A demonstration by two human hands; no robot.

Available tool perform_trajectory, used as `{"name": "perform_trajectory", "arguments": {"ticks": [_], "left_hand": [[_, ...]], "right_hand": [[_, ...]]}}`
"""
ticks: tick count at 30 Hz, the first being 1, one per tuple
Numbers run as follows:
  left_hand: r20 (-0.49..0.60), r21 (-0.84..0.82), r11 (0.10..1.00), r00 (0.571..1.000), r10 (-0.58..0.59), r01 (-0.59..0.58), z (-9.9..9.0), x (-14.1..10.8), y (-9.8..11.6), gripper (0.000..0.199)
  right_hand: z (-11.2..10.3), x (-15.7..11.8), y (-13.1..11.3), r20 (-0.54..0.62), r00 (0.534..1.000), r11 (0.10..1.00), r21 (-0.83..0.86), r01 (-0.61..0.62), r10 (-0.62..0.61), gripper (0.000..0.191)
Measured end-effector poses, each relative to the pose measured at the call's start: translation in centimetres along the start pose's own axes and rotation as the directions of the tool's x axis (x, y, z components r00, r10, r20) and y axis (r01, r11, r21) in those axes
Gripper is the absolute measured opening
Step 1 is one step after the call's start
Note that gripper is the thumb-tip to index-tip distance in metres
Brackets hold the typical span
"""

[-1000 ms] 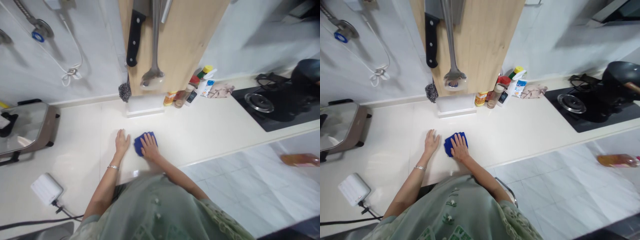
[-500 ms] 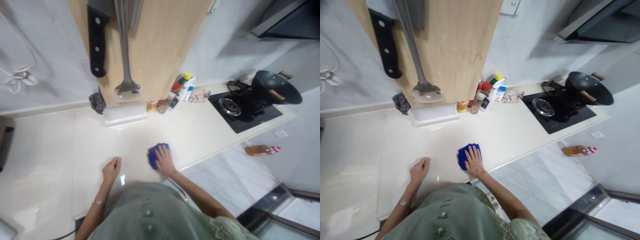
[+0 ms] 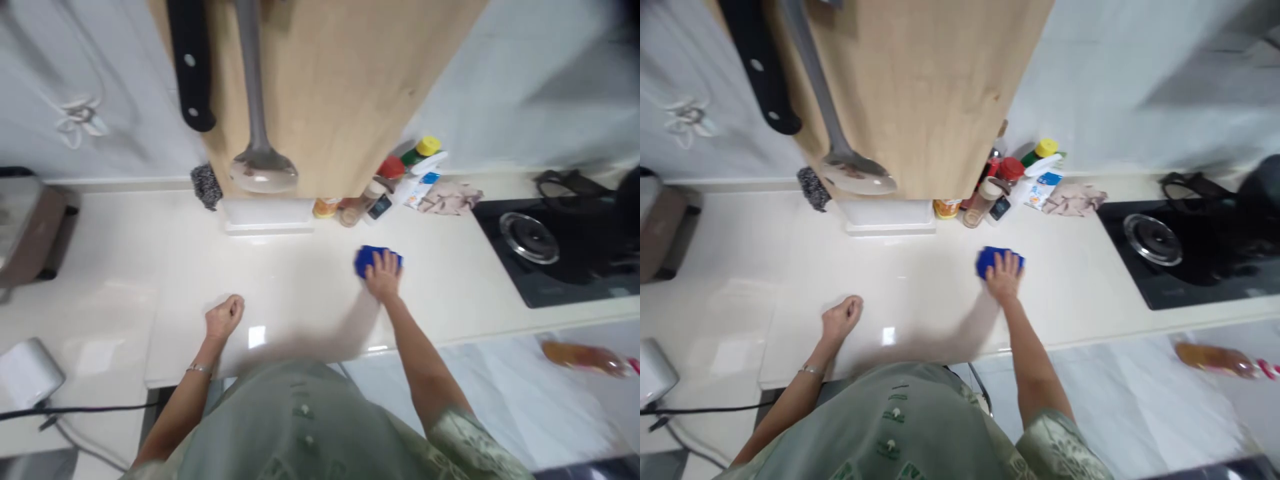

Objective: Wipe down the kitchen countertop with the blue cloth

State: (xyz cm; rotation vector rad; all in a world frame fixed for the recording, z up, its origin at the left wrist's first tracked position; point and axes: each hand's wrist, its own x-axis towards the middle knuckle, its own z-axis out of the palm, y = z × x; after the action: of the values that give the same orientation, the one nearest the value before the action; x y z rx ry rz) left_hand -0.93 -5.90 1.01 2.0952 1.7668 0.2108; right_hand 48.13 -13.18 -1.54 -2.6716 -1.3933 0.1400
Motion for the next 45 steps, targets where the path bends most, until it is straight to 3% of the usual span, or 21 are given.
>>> {"name": "perform_trajectory", "arguments": {"ticks": [2,4,7,10,13,15,18,21,23,25,28,31,32,34,36,38,40,42,45], "left_hand": [[-0.003,-0.056,0.996,0.998,-0.067,0.067,0.0,-0.2,0.6,0.025],[-0.014,-0.184,0.971,0.987,-0.159,0.153,0.2,0.0,1.7,0.024],[-0.005,-0.39,0.903,0.981,-0.196,0.178,0.9,1.1,4.2,0.028],[0.015,-0.532,0.841,0.994,-0.109,0.101,1.2,3.1,6.1,0.03],[0.007,-0.619,0.781,0.994,-0.107,0.088,0.1,5.0,4.9,0.033],[-0.016,-0.636,0.763,0.986,-0.166,0.118,-1.3,5.8,1.9,0.034],[-0.07,-0.617,0.762,0.951,-0.3,0.195,-4.3,5.8,-4.9,0.035],[-0.131,-0.567,0.769,0.888,-0.44,0.297,-7.5,4.5,-11.9,0.033],[-0.165,-0.533,0.763,0.84,-0.517,0.365,-9.3,3.4,-15.8,0.032],[-0.184,-0.51,0.752,0.8,-0.571,0.419,-10.6,2.4,-19.0,0.031],[-0.255,-0.421,0.801,0.792,-0.554,0.425,-11.3,1.8,-22.3,0.032],[-0.384,-0.254,0.914,0.834,-0.396,0.316,-11.1,1.9,-24.3,0.033],[-0.405,-0.216,0.936,0.846,-0.346,0.279,-10.9,2.0,-24.7,0.033],[-0.412,-0.18,0.957,0.865,-0.285,0.229,-10.7,2.0,-25.5,0.033],[-0.402,-0.173,0.964,0.879,-0.257,0.203,-10.7,1.7,-26.2,0.035],[-0.4,-0.165,0.969,0.886,-0.235,0.183,-10.7,1.2,-27.0,0.038],[-0.41,-0.153,0.972,0.883,-0.227,0.179,-10.7,0.5,-27.6,0.042],[-0.418,-0.14,0.972,0.878,-0.232,0.19,-10.6,-0.1,-28.0,0.048],[-0.407,-0.133,0.969,0.881,-0.243,0.206,-10.5,-0.6,-28.1,0.058]], "right_hand": [[0.1,-0.7,3.8,-0.015,0.982,0.982,0.012,-0.189,0.189,0.066],[0.7,-2.9,5.5,-0.083,0.971,0.974,0.013,-0.226,0.226,0.066],[2.0,-7.7,3.0,-0.206,0.964,0.984,-0.015,-0.176,0.169,0.066],[2.9,-11.5,-4.0,-0.213,0.976,0.996,-0.065,-0.055,0.04,0.064],[3.4,-12.2,-12.4,-0.138,0.986,0.993,-0.079,0.084,-0.095,0.064],[3.4,-11.3,-18.0,-0.084,0.985,0.987,-0.07,0.145,-0.15,0.064],[3.7,-10.1,-26.4,0.003,0.972,0.971,-0.044,0.235,-0.236,0.065],[4.4,-11.4,-34.8,0.059,0.923,0.925,0.009,0.38,-0.379,0.066],[4.9,-14.2,-39.7,0.079,0.856,0.859,0.051,0.509,-0.512,0.066],[5.2,-17.9,-43.1,0.098,0.753,0.759,0.089,0.645,-0.651,0.066],[5.3,-23.4,-44.8,0.116,0.522,0.535,0.145,0.832,-0.845,0.065],[4.6,-26.5,-42.2,0.124,0.263,0.284,0.21,0.935,-0.957,0.062],[4.3,-26.9,-40.4,0.134,0.201,0.227,0.227,0.947,-0.97,0.061],[3.5,-26.7,-35.8,0.172,0.145,0.184,0.239,0.953,-0.974,0.059],[2.8,-25.9,-30.2,0.217,0.199,0.243,0.203,0.948,-0.956,0.059],[2.3,-24.8,-24.8,0.257,0.316,0.354,0.119,0.928,-0.913,0.059],[2.3,-23.5,-21.0,0.262,0.445,0.468,0.029,0.883,-0.857,0.059],[2.8,-22.1,-19.7,0.227,0.565,0.571,-0.044,0.82,-0.793,0.061],[4.2,-19.4,-23.2,0.106,0.715,0.708,-0.101,0.699,-0.691,0.064]]}}
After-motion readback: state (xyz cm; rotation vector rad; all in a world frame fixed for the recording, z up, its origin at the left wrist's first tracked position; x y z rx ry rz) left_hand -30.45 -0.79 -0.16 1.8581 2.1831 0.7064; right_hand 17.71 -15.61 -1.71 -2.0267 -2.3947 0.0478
